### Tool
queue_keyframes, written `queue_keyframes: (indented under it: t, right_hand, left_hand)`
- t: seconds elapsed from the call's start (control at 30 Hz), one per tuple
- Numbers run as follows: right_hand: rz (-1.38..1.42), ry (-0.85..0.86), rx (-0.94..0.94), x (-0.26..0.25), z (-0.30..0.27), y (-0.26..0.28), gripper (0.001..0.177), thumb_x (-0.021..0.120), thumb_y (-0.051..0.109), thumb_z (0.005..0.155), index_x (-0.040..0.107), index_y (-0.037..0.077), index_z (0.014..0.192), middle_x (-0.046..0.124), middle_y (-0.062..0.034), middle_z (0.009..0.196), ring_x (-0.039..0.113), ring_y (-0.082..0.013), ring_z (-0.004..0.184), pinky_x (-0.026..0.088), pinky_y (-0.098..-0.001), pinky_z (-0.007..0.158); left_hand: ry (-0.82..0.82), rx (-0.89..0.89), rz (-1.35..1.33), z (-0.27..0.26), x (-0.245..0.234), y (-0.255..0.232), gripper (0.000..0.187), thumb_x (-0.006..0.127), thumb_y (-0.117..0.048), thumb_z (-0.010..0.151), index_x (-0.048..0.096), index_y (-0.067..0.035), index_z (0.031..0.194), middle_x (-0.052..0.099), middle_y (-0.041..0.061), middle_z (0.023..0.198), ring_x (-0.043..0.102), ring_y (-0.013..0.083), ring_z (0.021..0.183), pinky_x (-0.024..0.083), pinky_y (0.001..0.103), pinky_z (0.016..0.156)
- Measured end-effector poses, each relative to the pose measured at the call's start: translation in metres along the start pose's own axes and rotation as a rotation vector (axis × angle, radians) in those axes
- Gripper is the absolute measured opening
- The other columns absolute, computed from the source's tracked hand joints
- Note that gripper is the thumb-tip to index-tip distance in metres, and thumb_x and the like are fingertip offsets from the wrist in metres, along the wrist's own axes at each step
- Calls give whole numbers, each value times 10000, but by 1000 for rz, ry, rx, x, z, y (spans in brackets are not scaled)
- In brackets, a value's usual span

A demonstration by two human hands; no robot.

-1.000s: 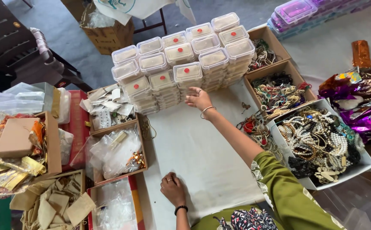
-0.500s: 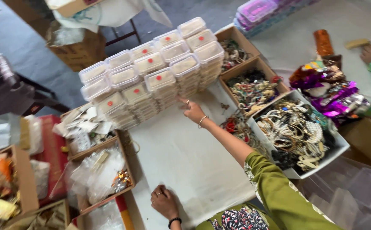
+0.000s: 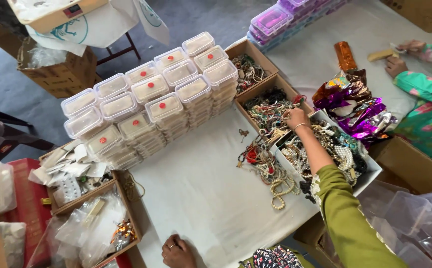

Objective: The person repeatedly picks up necklaces and bracelets from boxes, places them into small cloth pouches, and then puts the pouches into clear plastic containers. The containers are stacked on the table.

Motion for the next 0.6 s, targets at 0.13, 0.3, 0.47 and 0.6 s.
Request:
queue_keyframes:
  t: [0.13,0.3,0.47,0.6]
  right_hand:
    - [387,113,4,-30,20,-6,397,867,327,692,809,217,1069,805,-90,1089,748,-204,966,586,-361,913]
    - [873,-51,-228,-136,41,19,248,846,213,871,784,32,1029,786,-58,980,695,-98,824,582,-274,762]
    - [1119,82,-223,-190,27,54,316,815,261,894,762,36,1110,786,-62,961,713,-103,793,590,-276,718]
    - [589,104,-55,-214,5,89,303,778,321,958,796,102,1165,795,-142,932,764,-213,817,594,-304,775]
  left_hand:
    - [32,-35,50,-3,1,1,102,674,-179,918,743,-178,994,684,29,1037,666,310,938,526,483,776]
    - [53,-53,94,-6,4,4,109,669,-168,933,740,-175,1015,686,17,1056,673,294,946,537,472,802]
    - [57,-50,80,-5,8,9,103,673,-147,932,747,-159,1003,681,34,1033,675,298,912,554,458,775]
    - [50,-48,39,-4,6,6,92,673,-109,938,748,-138,982,674,64,1003,675,297,882,567,440,752]
Point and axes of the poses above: each hand's wrist, its own z-axis towards the middle knuckle, its own x-axis out of the palm, y = z × x, the point moved 9 cm from there along z, towards the middle knuckle
